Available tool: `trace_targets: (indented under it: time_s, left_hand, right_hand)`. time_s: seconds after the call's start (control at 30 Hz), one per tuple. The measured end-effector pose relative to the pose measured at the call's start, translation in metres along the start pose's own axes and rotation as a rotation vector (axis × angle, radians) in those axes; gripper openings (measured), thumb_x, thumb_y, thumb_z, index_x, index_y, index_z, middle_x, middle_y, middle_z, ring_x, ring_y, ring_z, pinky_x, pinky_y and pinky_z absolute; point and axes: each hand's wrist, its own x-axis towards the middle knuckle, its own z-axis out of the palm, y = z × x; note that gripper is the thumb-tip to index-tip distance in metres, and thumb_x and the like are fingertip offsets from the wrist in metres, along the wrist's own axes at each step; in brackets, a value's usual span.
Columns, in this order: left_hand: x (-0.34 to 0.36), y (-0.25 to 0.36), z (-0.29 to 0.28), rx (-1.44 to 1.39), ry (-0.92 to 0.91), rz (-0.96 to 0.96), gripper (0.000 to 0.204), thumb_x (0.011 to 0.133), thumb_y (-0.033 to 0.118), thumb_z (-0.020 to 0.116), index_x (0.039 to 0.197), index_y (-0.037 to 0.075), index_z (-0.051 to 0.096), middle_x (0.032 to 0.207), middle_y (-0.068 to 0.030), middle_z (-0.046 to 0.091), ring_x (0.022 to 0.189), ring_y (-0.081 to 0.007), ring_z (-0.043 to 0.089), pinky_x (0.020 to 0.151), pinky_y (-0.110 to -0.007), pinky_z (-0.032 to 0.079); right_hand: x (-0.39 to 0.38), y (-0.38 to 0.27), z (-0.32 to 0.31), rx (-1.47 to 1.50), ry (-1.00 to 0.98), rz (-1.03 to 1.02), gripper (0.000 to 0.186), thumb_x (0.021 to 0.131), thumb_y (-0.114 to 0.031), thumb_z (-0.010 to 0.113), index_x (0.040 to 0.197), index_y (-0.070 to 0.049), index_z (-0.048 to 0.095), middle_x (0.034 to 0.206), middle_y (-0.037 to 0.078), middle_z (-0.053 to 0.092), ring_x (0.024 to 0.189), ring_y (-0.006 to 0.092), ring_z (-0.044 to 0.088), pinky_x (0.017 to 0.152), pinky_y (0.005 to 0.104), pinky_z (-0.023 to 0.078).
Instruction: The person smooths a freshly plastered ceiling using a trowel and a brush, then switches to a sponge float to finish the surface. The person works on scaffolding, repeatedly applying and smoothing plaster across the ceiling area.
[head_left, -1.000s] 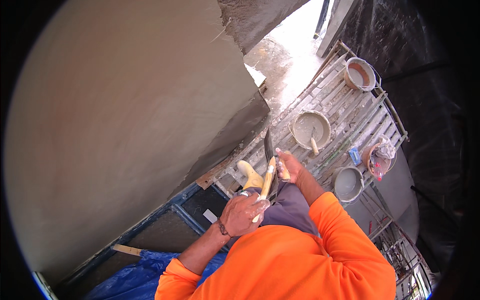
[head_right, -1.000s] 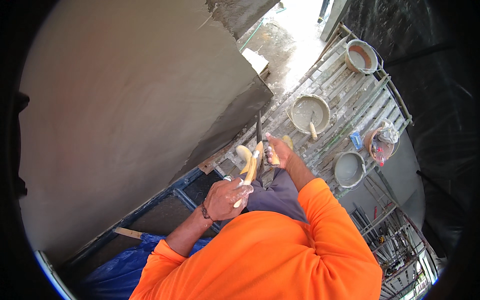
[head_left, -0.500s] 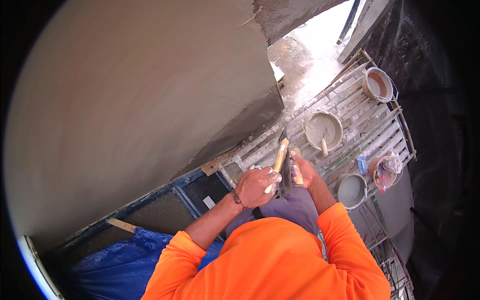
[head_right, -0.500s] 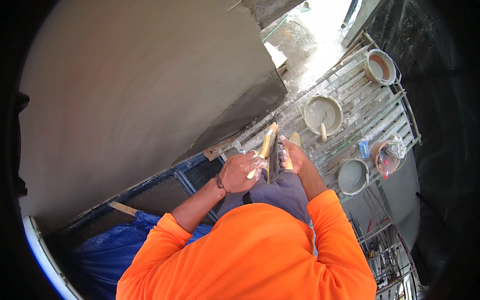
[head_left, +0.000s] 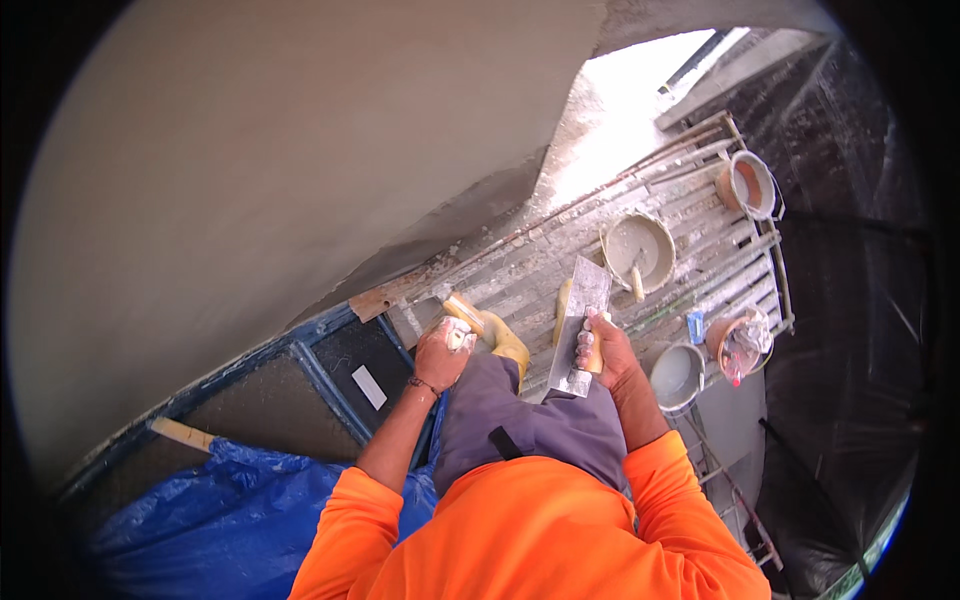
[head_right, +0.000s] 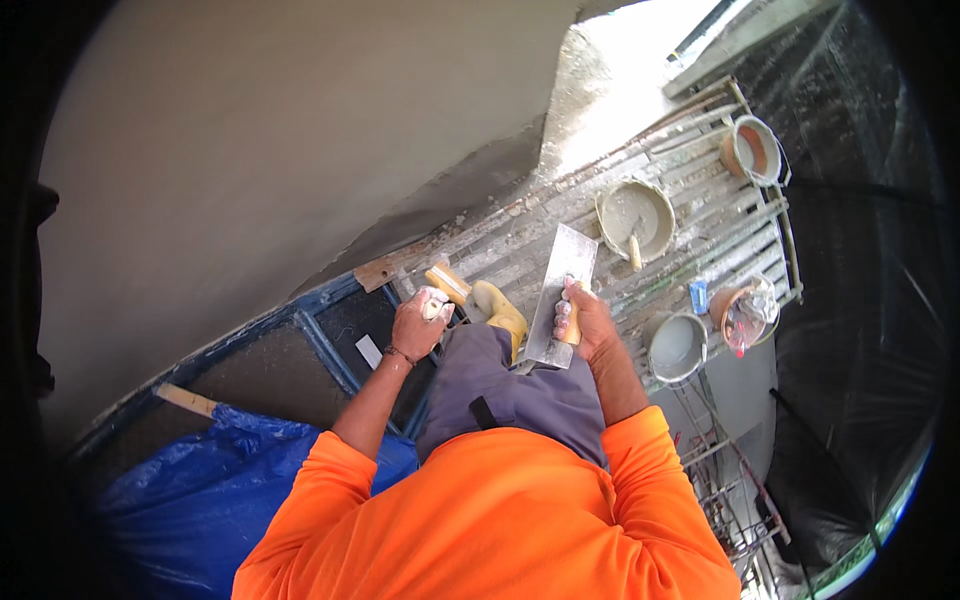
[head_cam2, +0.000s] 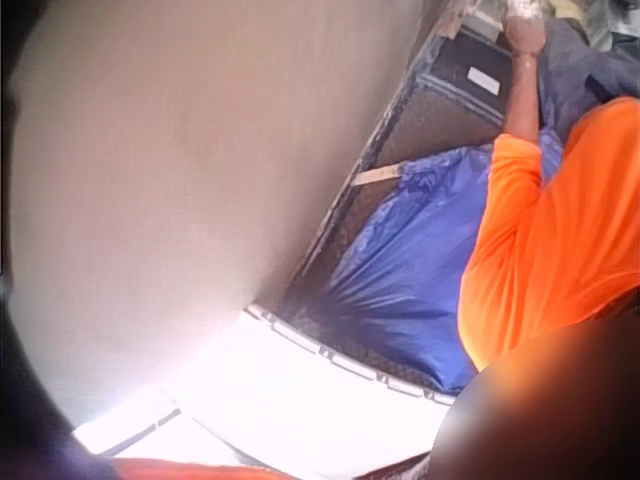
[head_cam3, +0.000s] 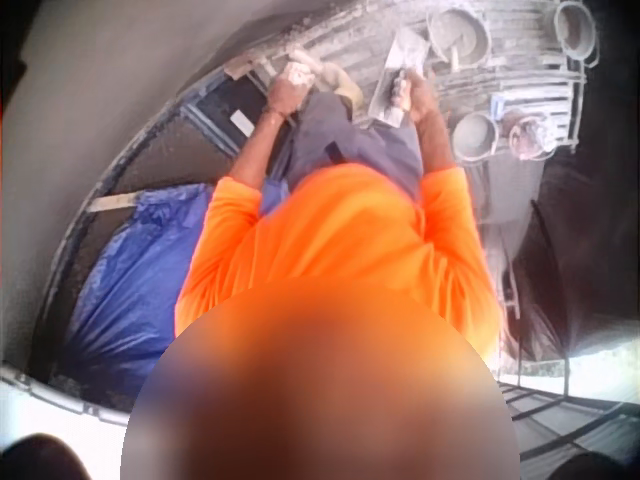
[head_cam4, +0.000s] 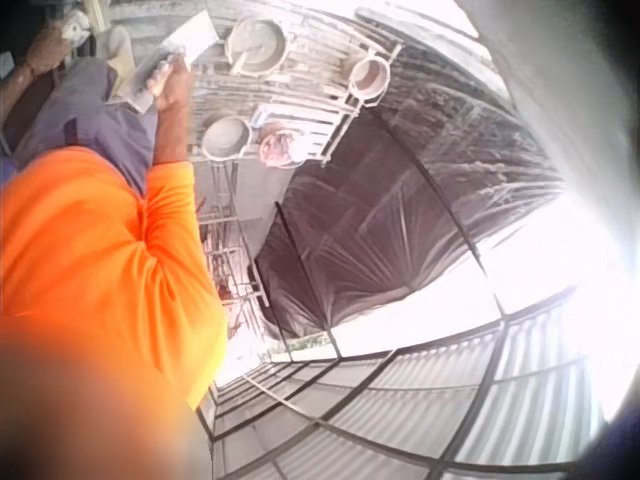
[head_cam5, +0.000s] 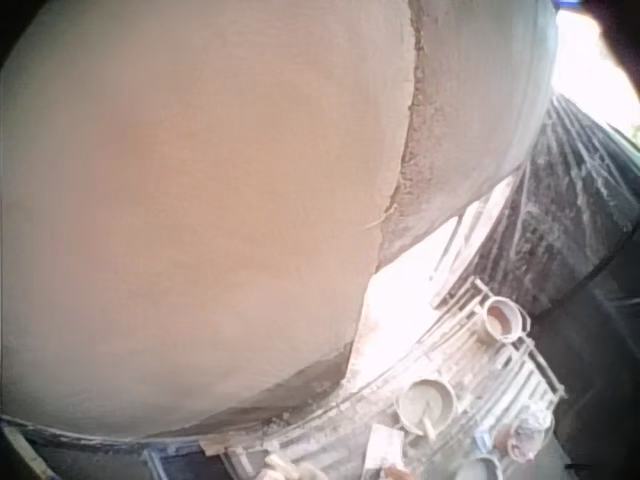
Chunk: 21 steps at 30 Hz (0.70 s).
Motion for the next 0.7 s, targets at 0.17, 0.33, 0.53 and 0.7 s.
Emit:
trace_targets:
  time_s: [0.17, 0.33, 0.53, 0.7]
  left_hand:
    - [0.016, 0.012, 0.03, -0.069, -0.158, 0.031, 0.035, 0.089, 0.03, 0.074, 0.108, 0.001, 0.07, 0.103, -0.0193, 0.073, 0.101, -0.0392, 0.069, 0.09, -0.046, 0.052]
    - [0.053, 0.09, 0.055, -0.369, -0.155, 0.239, 0.031, 0.093, 0.017, 0.079, 0.116, -0.001, 0.069, 0.097, -0.0057, 0.071, 0.077, -0.0116, 0.066, 0.063, -0.028, 0.055]
    - [0.126, 0.231, 0.201, -0.439, -0.496, 0.342, 0.035, 0.095, 0.021, 0.077, 0.118, -0.004, 0.069, 0.087, -0.0072, 0.07, 0.071, -0.0112, 0.065, 0.061, -0.026, 0.053]
    - [0.112, 0.305, 0.446, -0.27, -0.836, 0.604, 0.041, 0.094, 0.036, 0.078, 0.114, 0.0, 0.076, 0.088, -0.0073, 0.074, 0.073, -0.0133, 0.068, 0.069, -0.029, 0.054]
  right_hand:
    - [0.014, 0.038, -0.047, 0.132, 0.224, -0.165, 0.028, 0.098, -0.035, 0.07, 0.097, -0.014, 0.052, 0.069, 0.001, 0.052, 0.051, 0.0138, 0.05, 0.044, 0.0317, 0.046]
    - [0.077, 0.054, -0.096, 0.172, 0.435, -0.147, 0.025, 0.096, -0.03, 0.074, 0.099, -0.015, 0.054, 0.07, -0.001, 0.052, 0.052, 0.014, 0.053, 0.044, 0.0317, 0.048]
    - [0.174, 0.079, -0.164, 0.19, 0.55, -0.195, 0.03, 0.094, -0.031, 0.075, 0.093, -0.003, 0.063, 0.068, 0.008, 0.061, 0.054, 0.0167, 0.061, 0.042, 0.036, 0.047]
    - [0.269, 0.133, -0.216, -0.278, 0.773, -0.747, 0.048, 0.093, -0.039, 0.069, 0.119, 0.001, 0.066, 0.109, 0.021, 0.071, 0.108, 0.0392, 0.066, 0.092, 0.0461, 0.052]
